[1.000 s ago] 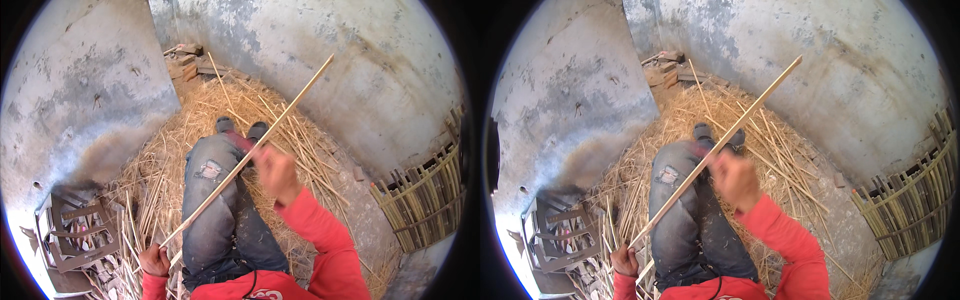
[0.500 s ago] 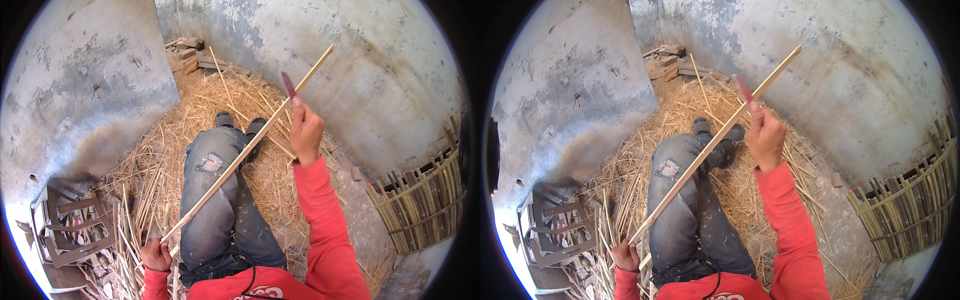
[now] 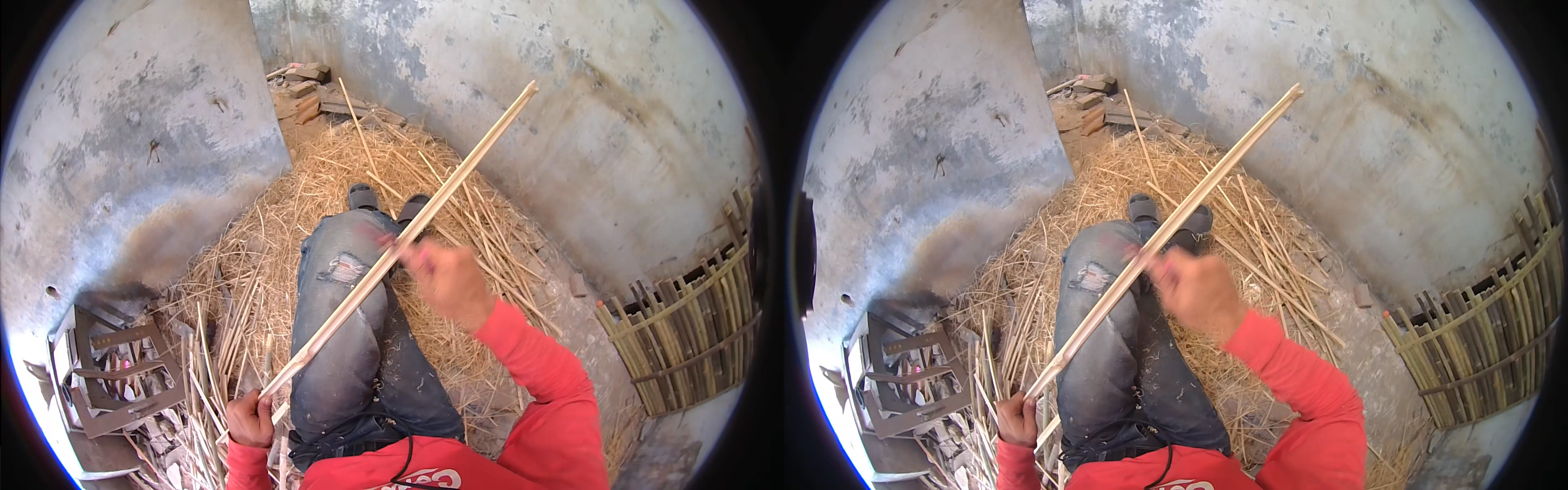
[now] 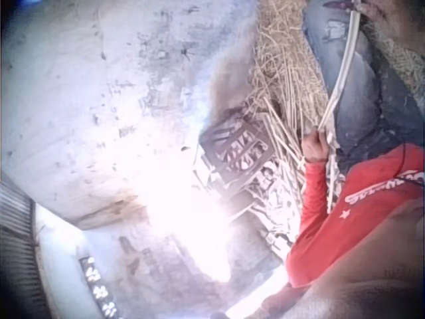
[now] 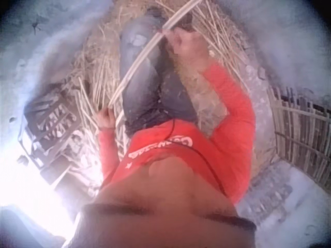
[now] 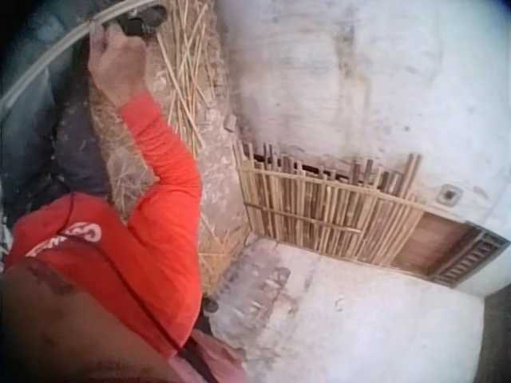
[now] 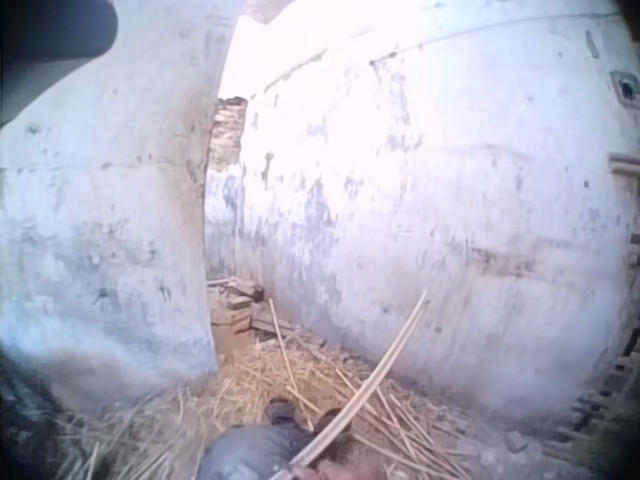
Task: The person scrapes a long strip of bamboo using a knife while sitting on the floor.
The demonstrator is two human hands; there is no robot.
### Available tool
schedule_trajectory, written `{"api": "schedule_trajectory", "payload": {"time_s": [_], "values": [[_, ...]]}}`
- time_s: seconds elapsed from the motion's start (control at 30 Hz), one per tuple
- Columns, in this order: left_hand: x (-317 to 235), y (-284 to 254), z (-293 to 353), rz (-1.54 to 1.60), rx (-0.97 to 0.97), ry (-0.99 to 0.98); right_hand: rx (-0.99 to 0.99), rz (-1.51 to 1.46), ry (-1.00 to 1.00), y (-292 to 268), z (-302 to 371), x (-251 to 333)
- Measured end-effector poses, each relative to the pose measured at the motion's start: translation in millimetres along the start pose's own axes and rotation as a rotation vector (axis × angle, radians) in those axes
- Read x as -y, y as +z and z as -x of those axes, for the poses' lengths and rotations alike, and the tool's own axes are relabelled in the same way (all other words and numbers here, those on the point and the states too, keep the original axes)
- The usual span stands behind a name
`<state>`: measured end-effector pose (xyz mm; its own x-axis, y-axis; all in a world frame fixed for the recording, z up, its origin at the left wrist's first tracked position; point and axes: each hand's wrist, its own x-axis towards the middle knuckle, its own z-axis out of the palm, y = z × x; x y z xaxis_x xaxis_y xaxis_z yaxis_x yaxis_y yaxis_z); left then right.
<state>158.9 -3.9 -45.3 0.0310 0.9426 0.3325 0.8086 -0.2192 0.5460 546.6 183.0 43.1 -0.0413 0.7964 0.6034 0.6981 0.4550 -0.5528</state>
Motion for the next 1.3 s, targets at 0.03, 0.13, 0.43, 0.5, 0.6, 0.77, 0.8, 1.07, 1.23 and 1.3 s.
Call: {"api": "schedule_trajectory", "payload": {"time_s": [0.03,0.13,0.43,0.5,0.6,0.77,0.8,1.07,1.23,1.3], "values": [[-9,-8,-3,0.024,0.063,-0.060,0.096,0.067,-0.053,-2,3,12],[-16,-14,-4,0.055,0.135,-0.112,-0.059,-0.020,-0.056,-6,-16,-11],[-5,-17,9,0.624,0.432,-0.509,0.026,-0.311,0.162,-7,7,36],[-8,-17,7,0.663,0.452,-0.514,-0.192,-0.453,0.386,-32,-18,17],[-8,-18,8,0.750,0.489,-0.544,-0.312,-0.544,0.396,-45,-39,2],[-12,-19,-1,0.722,0.491,-0.481,-0.352,-0.469,0.292,-48,-62,-7],[-12,-21,-4,0.717,0.476,-0.483,-0.328,-0.305,0.271,-49,-64,-10],[-59,-65,-72,0.595,0.890,-0.488,0.030,-0.774,0.210,-28,-73,36],[-75,-69,-116,0.905,0.991,-0.389,0.211,-0.835,0.177,-18,-86,62],[-81,-66,-136,1.028,1.013,-0.309,0.220,-0.858,0.121,-5,-97,61]]}}
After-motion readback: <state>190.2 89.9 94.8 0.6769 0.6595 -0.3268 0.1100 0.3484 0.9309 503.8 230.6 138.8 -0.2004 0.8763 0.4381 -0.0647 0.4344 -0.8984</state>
